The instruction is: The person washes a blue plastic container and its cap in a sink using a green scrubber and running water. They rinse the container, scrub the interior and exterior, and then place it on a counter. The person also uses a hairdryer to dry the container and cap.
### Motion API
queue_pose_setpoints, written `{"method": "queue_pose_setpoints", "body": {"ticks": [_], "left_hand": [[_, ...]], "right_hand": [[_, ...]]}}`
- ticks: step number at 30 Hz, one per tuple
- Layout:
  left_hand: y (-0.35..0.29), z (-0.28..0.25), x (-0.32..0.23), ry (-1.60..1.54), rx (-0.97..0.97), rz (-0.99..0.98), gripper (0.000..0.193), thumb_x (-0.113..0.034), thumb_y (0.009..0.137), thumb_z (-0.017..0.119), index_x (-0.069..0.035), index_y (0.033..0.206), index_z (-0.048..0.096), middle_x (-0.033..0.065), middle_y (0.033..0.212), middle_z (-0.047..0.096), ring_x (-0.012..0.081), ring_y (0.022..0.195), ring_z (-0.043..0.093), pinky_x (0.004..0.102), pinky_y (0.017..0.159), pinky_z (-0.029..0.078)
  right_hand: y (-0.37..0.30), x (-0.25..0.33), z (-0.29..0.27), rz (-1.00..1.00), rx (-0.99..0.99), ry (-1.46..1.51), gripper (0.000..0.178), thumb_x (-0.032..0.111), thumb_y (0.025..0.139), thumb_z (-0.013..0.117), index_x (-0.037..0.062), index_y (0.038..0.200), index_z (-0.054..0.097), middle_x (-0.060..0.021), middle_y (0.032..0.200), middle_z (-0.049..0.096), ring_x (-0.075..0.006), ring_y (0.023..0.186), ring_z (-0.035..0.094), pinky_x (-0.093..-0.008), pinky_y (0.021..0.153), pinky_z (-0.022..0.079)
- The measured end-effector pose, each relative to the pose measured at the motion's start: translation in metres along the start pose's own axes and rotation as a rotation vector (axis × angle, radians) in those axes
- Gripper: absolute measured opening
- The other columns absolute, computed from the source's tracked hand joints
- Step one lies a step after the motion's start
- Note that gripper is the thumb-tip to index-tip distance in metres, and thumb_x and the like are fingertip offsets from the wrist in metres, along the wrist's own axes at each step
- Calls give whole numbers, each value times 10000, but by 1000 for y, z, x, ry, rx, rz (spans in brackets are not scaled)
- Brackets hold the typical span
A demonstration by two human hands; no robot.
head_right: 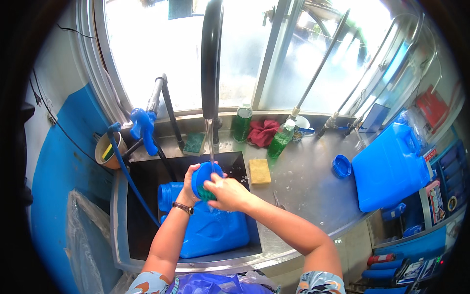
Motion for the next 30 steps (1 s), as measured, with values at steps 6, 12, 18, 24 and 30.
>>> {"method": "queue_pose_setpoints", "body": {"ticks": [6,12,18,24,30], "left_hand": [[2,29,5,135,-17,-16,529,-470,897,506,-69,1229,604,127,1136,669,271,1004,659,414,915,528],[7,22,34,110,-67,38,589,-506,931,416,-82,1315,557,129,1238,634,285,1101,624,452,965,497],[2,34,18,-139,240,95,777,-615,844,495,-153,1459,389,292,1451,383,499,1347,362,774,969,329],[43,13,39,-124,24,46,659,-553,912,446,-72,1360,496,291,1328,520,538,1202,492,686,972,409],[29,41,67,147,-414,-155,764,-646,946,352,-27,1384,454,252,1440,419,476,1309,401,628,1024,367]], "right_hand": [[-24,-46,9,169,39,-107,425,259,707,792,82,1045,606,-158,1050,559,-360,862,668,-441,755,557],[-58,-75,-17,434,-384,41,502,313,781,768,94,1177,553,-184,1036,545,-392,891,635,-459,743,541],[-201,-149,-6,981,-586,-124,582,294,813,748,89,1271,455,-183,1144,484,-400,946,610,-488,771,523],[-182,-110,-34,653,-580,-390,624,388,813,734,88,1312,511,-188,1302,486,-368,1210,468,-565,1017,345],[-132,-91,-15,410,-594,427,392,197,856,710,11,1187,609,-150,1121,632,-326,1038,610,-404,916,465]]}}
Point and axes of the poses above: each hand's wrist, its own y-axis towards the middle knuckle, its own z-axis out of the palm, x = y × z, the point moved 9 cm from there along y, towards the middle knuckle
